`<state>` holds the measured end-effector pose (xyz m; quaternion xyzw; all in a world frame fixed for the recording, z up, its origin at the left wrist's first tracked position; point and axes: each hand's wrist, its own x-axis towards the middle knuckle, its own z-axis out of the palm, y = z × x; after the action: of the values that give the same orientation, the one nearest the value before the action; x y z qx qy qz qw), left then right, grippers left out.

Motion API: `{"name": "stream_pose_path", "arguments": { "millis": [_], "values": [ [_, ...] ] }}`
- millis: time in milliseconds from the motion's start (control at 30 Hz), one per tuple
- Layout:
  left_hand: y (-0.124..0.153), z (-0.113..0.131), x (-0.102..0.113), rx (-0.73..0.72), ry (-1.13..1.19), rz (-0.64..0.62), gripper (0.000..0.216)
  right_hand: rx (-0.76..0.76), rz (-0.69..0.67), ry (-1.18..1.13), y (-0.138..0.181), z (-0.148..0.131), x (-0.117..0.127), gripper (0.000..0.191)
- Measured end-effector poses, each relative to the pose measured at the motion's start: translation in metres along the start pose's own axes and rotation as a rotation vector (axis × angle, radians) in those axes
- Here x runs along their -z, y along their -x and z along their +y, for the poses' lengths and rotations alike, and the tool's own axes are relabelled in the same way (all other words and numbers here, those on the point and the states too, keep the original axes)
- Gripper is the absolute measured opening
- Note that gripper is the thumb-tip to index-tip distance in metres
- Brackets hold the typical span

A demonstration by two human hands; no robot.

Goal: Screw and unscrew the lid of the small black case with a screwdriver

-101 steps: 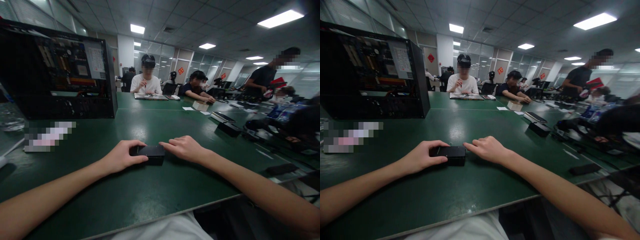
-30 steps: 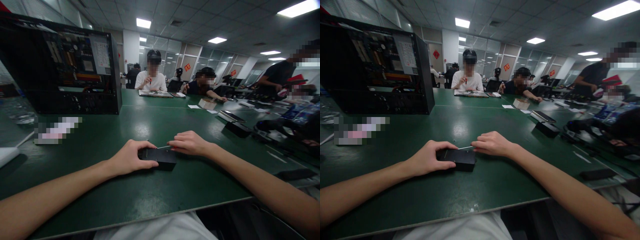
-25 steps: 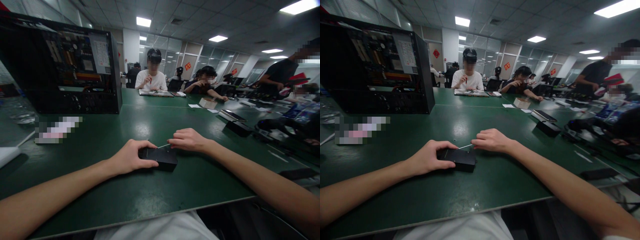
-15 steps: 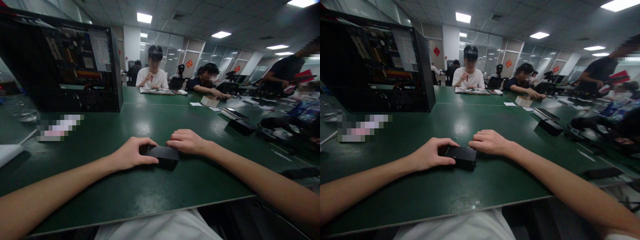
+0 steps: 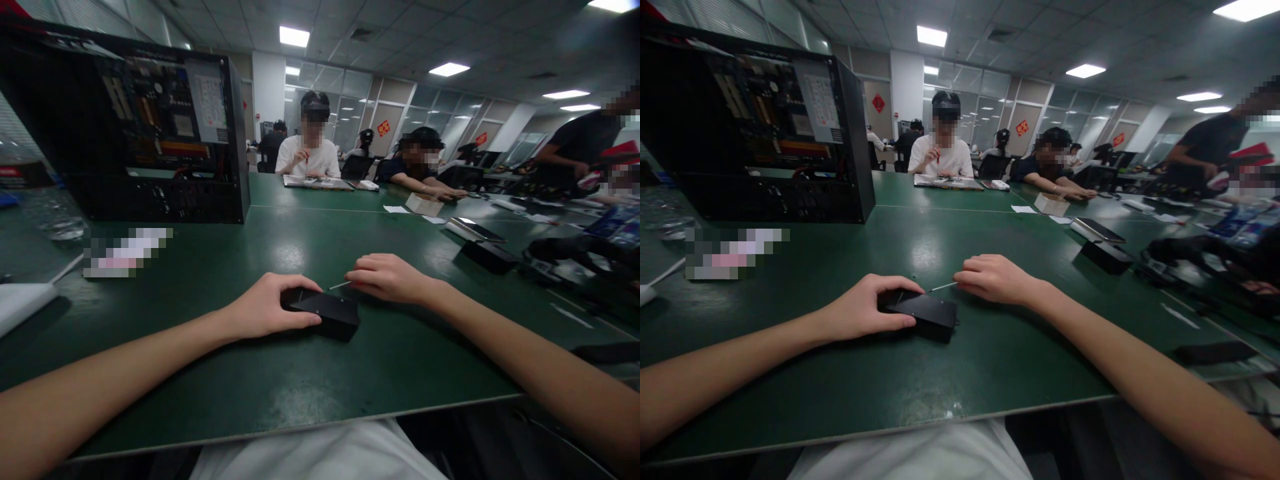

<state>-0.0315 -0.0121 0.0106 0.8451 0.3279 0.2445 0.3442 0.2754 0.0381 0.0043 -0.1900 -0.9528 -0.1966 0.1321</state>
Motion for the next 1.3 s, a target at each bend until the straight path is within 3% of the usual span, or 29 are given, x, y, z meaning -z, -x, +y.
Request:
{"name": "stream_pose_path", "arguments": {
  "millis": [167, 333, 433, 567, 700, 867, 1000, 1133, 1233, 1300],
  "values": [
    [-0.001, 0.001, 0.001, 0.028, 0.056, -0.001, 0.044, -0.292, -0.154, -0.224, 0.007, 0.006, -0.004, 0.032],
    [-0.002, -0.001, 0.001, 0.05, 0.145, 0.006, 0.04, -0.407, -0.22, -0.261, -0.003, -0.004, -0.004, 0.039],
    [-0.003, -0.004, 0.0, 0.03, 0.168, 0.013, 0.036, -0.395, -0.165, -0.246, -0.007, -0.013, 0.0, 0.036],
    [-0.007, -0.01, -0.001, 0.0, 0.184, 0.045, 0.035, -0.336, 0.012, -0.327, -0.012, -0.026, 0.01, 0.03],
    [-0.013, -0.016, -0.001, 0.058, 0.231, 0.084, 0.042, -0.311, 0.126, -0.454, -0.019, -0.039, 0.018, 0.026],
    [-0.017, -0.023, 0.004, 0.145, 0.277, 0.182, 0.044, -0.445, 0.17, -0.531, -0.023, -0.046, 0.022, 0.026],
    [-0.019, -0.033, 0.014, 0.117, 0.091, 0.222, 0.036, -0.467, 0.123, -0.582, -0.023, -0.05, 0.023, 0.031],
    [-0.02, -0.044, 0.023, 0.085, -0.156, 0.237, 0.031, -0.354, 0.026, -0.642, -0.027, -0.064, 0.023, 0.053],
    [-0.02, -0.049, 0.025, 0.054, -0.276, 0.245, 0.028, -0.354, -0.048, -0.618, -0.033, -0.078, 0.024, 0.069],
    [-0.02, -0.05, 0.025, 0.043, -0.317, 0.25, 0.027, -0.377, -0.08, -0.595, -0.037, -0.086, 0.025, 0.069]
  ]
}}
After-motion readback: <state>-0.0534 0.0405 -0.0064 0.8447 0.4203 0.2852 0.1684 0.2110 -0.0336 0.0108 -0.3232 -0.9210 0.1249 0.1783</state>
